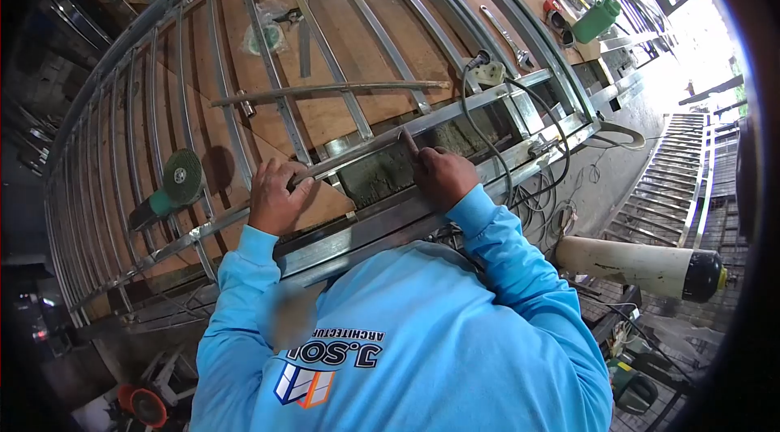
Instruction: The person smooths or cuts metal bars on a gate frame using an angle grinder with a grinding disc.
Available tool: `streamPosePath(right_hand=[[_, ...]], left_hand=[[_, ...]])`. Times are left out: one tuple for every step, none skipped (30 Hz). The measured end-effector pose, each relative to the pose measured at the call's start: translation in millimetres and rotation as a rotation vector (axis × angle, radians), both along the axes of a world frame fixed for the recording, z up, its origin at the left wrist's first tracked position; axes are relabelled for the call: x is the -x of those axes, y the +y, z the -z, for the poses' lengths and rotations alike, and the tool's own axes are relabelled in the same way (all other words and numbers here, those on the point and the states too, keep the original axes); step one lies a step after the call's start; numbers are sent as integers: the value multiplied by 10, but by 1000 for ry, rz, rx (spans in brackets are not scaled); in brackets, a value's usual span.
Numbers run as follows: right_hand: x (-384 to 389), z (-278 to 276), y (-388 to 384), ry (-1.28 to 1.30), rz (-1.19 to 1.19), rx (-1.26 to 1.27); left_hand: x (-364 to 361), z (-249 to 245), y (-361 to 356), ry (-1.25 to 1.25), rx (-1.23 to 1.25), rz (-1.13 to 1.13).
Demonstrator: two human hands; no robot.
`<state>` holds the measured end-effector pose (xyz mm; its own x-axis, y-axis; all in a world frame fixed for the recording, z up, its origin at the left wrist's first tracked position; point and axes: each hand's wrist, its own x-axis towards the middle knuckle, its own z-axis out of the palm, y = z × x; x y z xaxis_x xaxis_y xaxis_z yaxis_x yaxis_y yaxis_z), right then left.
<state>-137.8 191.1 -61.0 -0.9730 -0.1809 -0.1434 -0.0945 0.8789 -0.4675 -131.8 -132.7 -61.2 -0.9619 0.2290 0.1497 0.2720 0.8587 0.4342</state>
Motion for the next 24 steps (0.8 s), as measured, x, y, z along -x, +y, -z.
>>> streamPosePath(right_hand=[[-12, 4, -7, 27, 8, 20], [-26, 8, -16, 55, 16, 42], [-33, 12, -26, 84, 23, 64], [-32, 5, -25, 71, 15, 54], [-24, -11, -21, 57, 9, 45], [-21, -25, -22, 43, 4, 37], [-20, -42, -28, 25, 5, 30], [-13, -62, -30, 9, 5, 22], [-8, -75, -29, -5, 5, 14], [-9, -62, -21, 13, 12, 26], [-13, -31, -9, 31, 19, 39], [-20, -5, -9, 48, 27, 53], [-24, 10, -18, 45, 31, 58], [-26, 20, -22, 43, 39, 62], [-26, 19, -18, 42, 48, 64], [-27, 0, -13, 16, 54, 69], [-29, -31, -15, -11, 60, 74], [-31, -47, -21, -38, 65, 80], [-31, -34, -28, -29, 78, 79], [-31, -8, -37, -20, 88, 77], [-36, 7, -46, -13, 95, 75], [-43, 2, -56, -10, 108, 73], [-50, -7, -64, -8, 119, 71], [-52, -12, -65, -6, 129, 68]], left_hand=[[-5, 16, 7, 19, 4, 0], [-13, 27, 19, 22, 4, -6], [-17, 37, 36, 28, 4, -13], [-23, 46, 56, 34, 6, -22], [-24, 71, 79, 58, 16, -28], [-26, 110, 103, 80, 28, -33], [-25, 132, 118, 104, 39, -36], [-21, 128, 123, 96, 40, -29], [-12, 114, 129, 89, 41, -23], [-2, 105, 129, 84, 42, -17], [15, 107, 119, 76, 38, -6], [33, 111, 98, 67, 35, 5], [37, 111, 78, 59, 33, 18], [34, 106, 67, 57, 26, 29], [42, 99, 66, 55, 17, 43], [54, 93, 69, 54, 8, 58], [62, 89, 69, 47, 1, 60], [64, 85, 64, 39, -6, 63], [68, 80, 59, 32, -12, 64], [72, 76, 57, 30, -19, 69], [74, 72, 54, 28, -26, 72], [70, 72, 49, 24, -33, 73], [68, 77, 44, 43, -26, 87], [73, 82, 42, 63, -21, 101]])
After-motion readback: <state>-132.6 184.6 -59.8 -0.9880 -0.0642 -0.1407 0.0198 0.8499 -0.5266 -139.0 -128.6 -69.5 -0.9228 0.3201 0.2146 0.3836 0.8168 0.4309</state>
